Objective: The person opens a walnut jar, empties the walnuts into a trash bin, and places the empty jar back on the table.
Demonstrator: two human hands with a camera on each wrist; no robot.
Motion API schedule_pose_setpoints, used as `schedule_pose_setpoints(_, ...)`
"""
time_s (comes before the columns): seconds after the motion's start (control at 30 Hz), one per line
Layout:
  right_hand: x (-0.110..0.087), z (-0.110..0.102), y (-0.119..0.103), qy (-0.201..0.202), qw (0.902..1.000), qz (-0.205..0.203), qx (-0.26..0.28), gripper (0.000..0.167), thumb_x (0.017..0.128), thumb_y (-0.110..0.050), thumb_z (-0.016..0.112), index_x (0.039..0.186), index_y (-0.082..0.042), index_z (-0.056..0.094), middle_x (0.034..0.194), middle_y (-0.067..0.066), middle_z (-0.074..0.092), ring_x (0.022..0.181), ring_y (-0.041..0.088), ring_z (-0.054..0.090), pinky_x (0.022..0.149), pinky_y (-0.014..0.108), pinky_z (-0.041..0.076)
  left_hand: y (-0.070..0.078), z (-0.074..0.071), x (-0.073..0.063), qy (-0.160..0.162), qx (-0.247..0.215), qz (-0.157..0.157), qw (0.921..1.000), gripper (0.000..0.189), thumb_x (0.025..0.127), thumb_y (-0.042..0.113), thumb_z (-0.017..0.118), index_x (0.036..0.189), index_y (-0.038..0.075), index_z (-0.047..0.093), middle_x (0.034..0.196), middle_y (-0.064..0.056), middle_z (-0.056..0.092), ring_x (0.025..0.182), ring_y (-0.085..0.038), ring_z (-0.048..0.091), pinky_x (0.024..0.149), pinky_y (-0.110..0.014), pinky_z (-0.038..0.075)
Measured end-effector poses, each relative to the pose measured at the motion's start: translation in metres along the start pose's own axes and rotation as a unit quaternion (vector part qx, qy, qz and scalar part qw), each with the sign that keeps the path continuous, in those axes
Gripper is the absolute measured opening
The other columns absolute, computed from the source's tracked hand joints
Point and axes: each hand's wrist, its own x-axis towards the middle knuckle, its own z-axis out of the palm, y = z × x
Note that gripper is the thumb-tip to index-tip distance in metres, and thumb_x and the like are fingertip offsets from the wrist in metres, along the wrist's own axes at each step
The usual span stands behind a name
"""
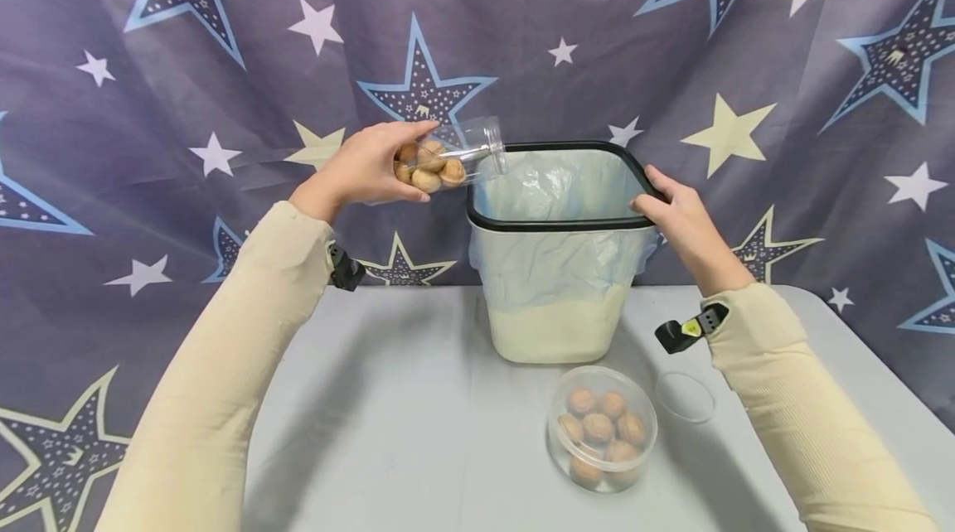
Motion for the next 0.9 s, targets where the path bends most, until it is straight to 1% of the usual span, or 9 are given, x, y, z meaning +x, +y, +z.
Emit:
schedule_pose_setpoints(0.2, 0.0002, 0.0011, 0.0006, 0.001, 1.0000, 0.000, 0.002, 0.071, 0.088, -0.021, 0.049, 0.150, -0.008, 0.017, 0.156, 0.007, 0.016, 0.140, 0.017, 0.017, 0.113, 0.040, 0.020, 0.0027, -0.0018, 0.0017, -0.016, 0.007, -0.011, 0.9998, 0.093, 0.067, 0.030, 0.086, 0.144, 0.011, 0.039, 0.137, -0.014, 0.050, 0.124, -0.033, 0.045, 0.105, -0.049, 0.033)
schedule_pose_setpoints(0.3, 0.0001, 0.0008, 0.0012, 0.004, 1.0000, 0.000, 0.007, 0.071, 0.087, -0.021, 0.049, 0.150, -0.008, 0.017, 0.156, 0.009, 0.017, 0.140, 0.017, 0.019, 0.113, 0.040, 0.021, 0.0025, -0.0020, 0.0027, -0.019, 0.011, -0.013, 0.9997, 0.092, 0.067, 0.031, 0.085, 0.144, 0.011, 0.038, 0.138, -0.014, 0.049, 0.124, -0.033, 0.045, 0.105, -0.049, 0.033)
schedule_pose_setpoints(0.47, 0.0025, 0.0009, 0.0023, 0.002, 1.0000, -0.001, 0.006, 0.070, 0.088, -0.023, 0.048, 0.150, -0.009, 0.017, 0.156, 0.008, 0.016, 0.140, 0.017, 0.018, 0.113, 0.040, 0.021, 0.0025, -0.0032, 0.0041, -0.020, 0.019, -0.016, 0.9995, 0.092, 0.067, 0.032, 0.085, 0.144, 0.012, 0.039, 0.138, -0.014, 0.049, 0.124, -0.033, 0.045, 0.104, -0.049, 0.034)
schedule_pose_setpoints(0.67, 0.0010, 0.0012, 0.0003, 0.002, 1.0000, 0.000, 0.008, 0.070, 0.089, -0.023, 0.048, 0.150, -0.011, 0.017, 0.156, 0.006, 0.015, 0.141, 0.017, 0.015, 0.114, 0.040, 0.020, 0.0040, -0.0044, 0.0059, -0.019, 0.025, -0.012, 0.9994, 0.091, 0.067, 0.030, 0.085, 0.144, 0.012, 0.039, 0.134, -0.014, 0.052, 0.122, -0.033, 0.047, 0.101, -0.049, 0.036)
schedule_pose_setpoints(0.9, 0.0015, 0.0015, 0.0022, 0.013, 0.9998, -0.003, 0.012, 0.072, 0.087, -0.023, 0.050, 0.149, -0.007, 0.019, 0.156, 0.010, 0.017, 0.141, 0.019, 0.017, 0.113, 0.040, 0.020, 0.0061, -0.0045, 0.0079, -0.021, 0.025, -0.017, 0.9993, 0.092, 0.067, 0.028, 0.085, 0.145, 0.015, 0.039, 0.133, -0.014, 0.052, 0.123, -0.032, 0.046, 0.101, -0.050, 0.035)
